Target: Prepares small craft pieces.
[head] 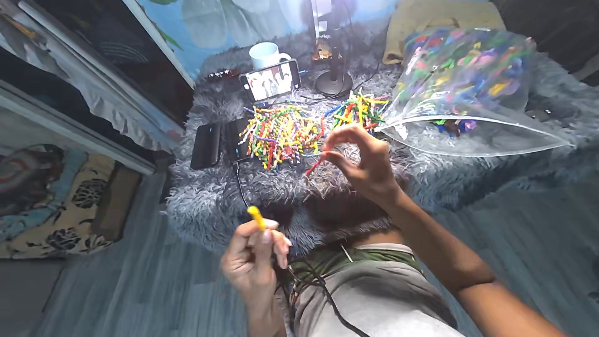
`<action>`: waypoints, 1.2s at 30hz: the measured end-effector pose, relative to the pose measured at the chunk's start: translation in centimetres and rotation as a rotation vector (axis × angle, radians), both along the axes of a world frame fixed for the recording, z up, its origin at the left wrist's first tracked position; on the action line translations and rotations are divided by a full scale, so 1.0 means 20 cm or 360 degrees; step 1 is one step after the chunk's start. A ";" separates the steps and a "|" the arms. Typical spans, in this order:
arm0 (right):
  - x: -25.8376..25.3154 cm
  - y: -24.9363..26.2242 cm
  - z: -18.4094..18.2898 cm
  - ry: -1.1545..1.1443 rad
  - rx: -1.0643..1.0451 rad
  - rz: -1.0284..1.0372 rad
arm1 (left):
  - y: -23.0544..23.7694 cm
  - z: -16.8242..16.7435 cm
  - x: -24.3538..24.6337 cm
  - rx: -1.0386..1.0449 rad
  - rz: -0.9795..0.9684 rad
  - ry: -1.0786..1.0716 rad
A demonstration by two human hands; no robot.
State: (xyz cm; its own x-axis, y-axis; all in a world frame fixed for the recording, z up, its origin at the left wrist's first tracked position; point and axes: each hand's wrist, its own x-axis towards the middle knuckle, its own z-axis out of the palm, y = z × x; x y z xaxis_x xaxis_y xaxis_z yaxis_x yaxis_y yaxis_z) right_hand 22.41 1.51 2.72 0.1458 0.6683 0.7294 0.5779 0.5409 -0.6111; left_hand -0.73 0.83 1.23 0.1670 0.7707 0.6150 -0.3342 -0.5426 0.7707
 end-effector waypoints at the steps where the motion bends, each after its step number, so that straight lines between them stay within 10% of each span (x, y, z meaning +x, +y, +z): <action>1: 0.01 0.02 0.00 -0.0115 -0.0102 -0.0161 | -0.01 0.00 0.02 0.0001 0.0031 0.0069; 12: -0.36 -0.27 0.06 0.0774 -0.0048 0.0870 | -0.07 -0.07 0.10 0.0751 0.0643 0.0608; 21: -0.29 -0.32 0.12 0.1211 -0.0283 0.1605 | -0.22 -0.06 0.11 -0.0650 -0.1712 -0.0510; 27: -0.12 -0.12 0.14 0.1242 -0.0232 0.1045 | -0.16 -0.06 0.15 -0.1038 -0.2026 -0.0917; 36: 0.46 0.28 0.05 -0.0123 -0.0580 -0.0643 | -0.11 -0.05 0.16 -0.0947 -0.1081 -0.0686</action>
State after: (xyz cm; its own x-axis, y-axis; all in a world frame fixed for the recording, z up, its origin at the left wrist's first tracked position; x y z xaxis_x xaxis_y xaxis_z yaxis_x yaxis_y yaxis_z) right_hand 31.61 7.18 3.66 0.3985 0.7815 0.4801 0.7465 0.0279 -0.6649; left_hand 2.50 -1.38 0.32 0.5400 0.7966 0.2719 -0.7450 0.3020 0.5948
